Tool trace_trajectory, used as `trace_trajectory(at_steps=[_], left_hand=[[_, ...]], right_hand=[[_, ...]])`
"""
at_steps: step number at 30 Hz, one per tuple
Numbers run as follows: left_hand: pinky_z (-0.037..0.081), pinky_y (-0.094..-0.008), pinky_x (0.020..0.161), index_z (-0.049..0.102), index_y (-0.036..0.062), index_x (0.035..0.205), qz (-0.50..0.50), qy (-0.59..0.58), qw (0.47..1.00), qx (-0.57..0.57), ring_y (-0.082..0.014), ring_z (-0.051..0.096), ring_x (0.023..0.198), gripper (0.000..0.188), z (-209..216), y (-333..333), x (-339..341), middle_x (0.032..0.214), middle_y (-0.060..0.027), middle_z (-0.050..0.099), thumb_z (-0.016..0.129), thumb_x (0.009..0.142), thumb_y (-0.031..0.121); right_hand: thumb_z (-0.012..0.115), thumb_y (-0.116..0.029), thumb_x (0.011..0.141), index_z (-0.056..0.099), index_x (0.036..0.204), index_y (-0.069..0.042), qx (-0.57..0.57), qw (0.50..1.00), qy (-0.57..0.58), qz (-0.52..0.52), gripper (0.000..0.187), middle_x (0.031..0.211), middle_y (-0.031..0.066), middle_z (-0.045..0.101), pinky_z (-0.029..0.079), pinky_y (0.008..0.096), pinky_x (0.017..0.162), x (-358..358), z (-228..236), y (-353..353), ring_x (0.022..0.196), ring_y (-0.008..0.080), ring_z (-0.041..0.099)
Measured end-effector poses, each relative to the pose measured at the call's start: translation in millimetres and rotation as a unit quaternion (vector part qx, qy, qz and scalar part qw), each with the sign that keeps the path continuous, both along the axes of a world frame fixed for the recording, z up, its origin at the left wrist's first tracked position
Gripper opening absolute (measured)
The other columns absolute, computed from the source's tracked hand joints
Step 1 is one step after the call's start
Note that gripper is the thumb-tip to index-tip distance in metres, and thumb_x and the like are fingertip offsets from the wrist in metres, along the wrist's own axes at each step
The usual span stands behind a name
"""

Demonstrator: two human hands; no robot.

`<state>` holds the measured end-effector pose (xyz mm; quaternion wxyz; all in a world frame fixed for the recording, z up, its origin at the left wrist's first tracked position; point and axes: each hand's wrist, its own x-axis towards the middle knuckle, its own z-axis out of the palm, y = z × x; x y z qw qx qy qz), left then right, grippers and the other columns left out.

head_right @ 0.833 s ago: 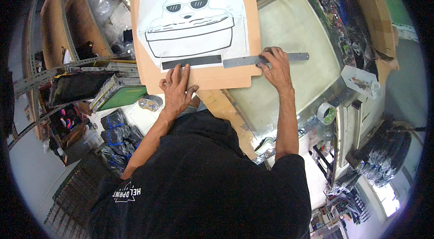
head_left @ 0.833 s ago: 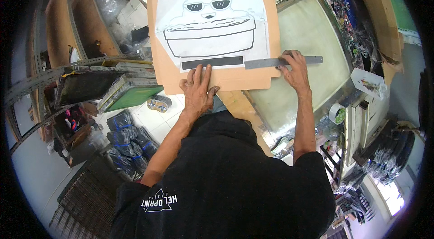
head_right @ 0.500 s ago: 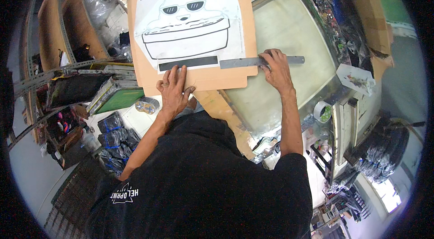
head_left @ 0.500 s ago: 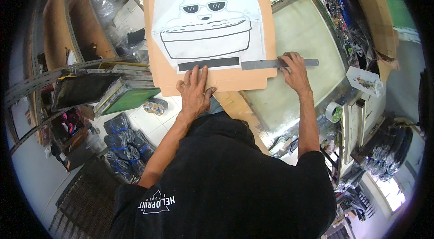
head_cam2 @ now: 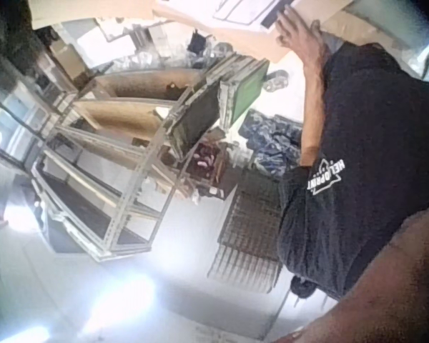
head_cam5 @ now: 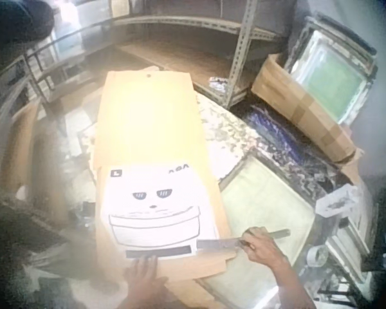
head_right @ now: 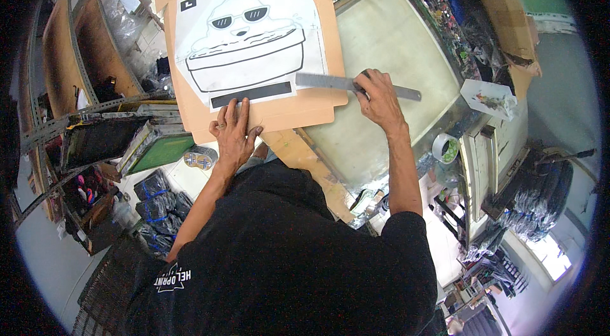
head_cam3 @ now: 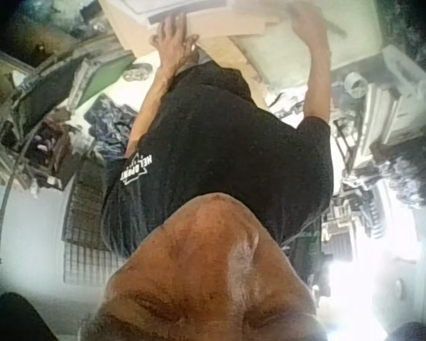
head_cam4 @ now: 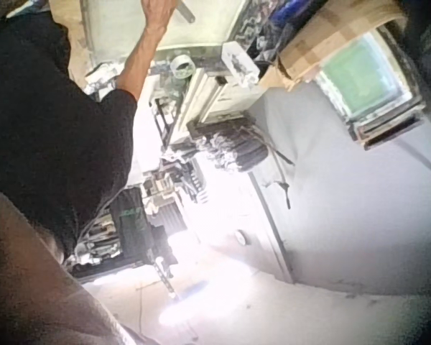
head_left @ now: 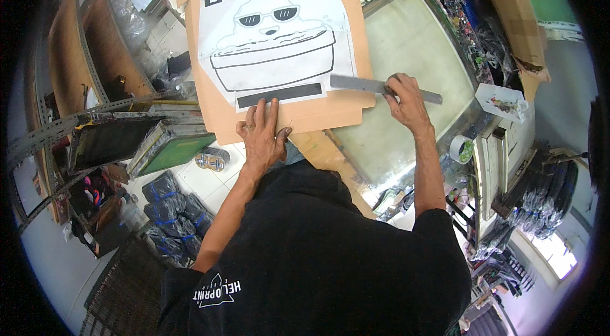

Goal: The person carries a printed cardboard cutout of a character up a flight of stairs and places it on a workbench. They then position a larger blank cardboard sheet on the table and align the printed cutout on top of it, using a ruler to measure and mark the edges.

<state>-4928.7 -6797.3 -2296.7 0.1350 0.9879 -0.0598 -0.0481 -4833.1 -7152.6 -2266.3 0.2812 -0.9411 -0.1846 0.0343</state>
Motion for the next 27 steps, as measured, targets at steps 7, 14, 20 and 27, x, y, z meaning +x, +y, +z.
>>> trace_trajectory(at_steps=[7,14,20,27], left_hand=[[0.020,-0.0528,0.099,0.041,0.0116,0.145,-0.003,-0.001,1.000,-0.001,-0.0326,0.030,0.131,0.071,-2.9,0.4,-1.1,0.145,-0.0163,0.036,0.067,0.085,0.040],[0.020,-0.0527,0.099,0.041,0.0121,0.145,-0.001,0.004,1.000,0.004,-0.0331,0.030,0.131,0.071,-3.5,-1.9,-0.6,0.146,-0.0164,0.035,0.067,0.084,0.040],[0.020,-0.0528,0.099,0.041,0.0124,0.145,0.001,0.004,1.000,0.005,-0.0328,0.030,0.131,0.071,-3.2,-0.2,-1.1,0.145,-0.0166,0.035,0.068,0.084,0.039],[0.019,-0.0525,0.099,0.041,0.0123,0.145,0.004,0.008,1.000,-0.003,-0.0323,0.030,0.131,0.072,-0.7,-0.9,-1.7,0.145,-0.0162,0.036,0.068,0.084,0.039]], right_hand=[[0.070,-0.006,0.074,0.054,0.095,-0.003,0.006,1.000,0.027,-0.005,0.026,0.087,0.0106,0.057,0.037,0.0397,0.078,-4.5,1.0,0.8,0.085,0.0292,0.054],[0.072,-0.007,0.074,0.056,0.105,-0.004,0.004,0.997,0.070,-0.019,0.035,0.096,0.0125,0.063,0.041,0.0408,0.081,-4.7,-2.7,5.4,0.086,0.0315,0.057],[0.071,-0.009,0.074,0.058,0.100,-0.005,0.026,0.997,0.069,0.007,0.029,0.091,0.0112,0.063,0.040,0.0400,0.078,-0.2,-7.6,9.3,0.087,0.0302,0.058],[0.072,-0.006,0.074,0.063,0.093,-0.003,0.039,0.994,0.103,-0.023,0.021,0.089,0.0124,0.067,0.046,0.0394,0.079,5.9,-14.4,13.6,0.084,0.0309,0.063]])
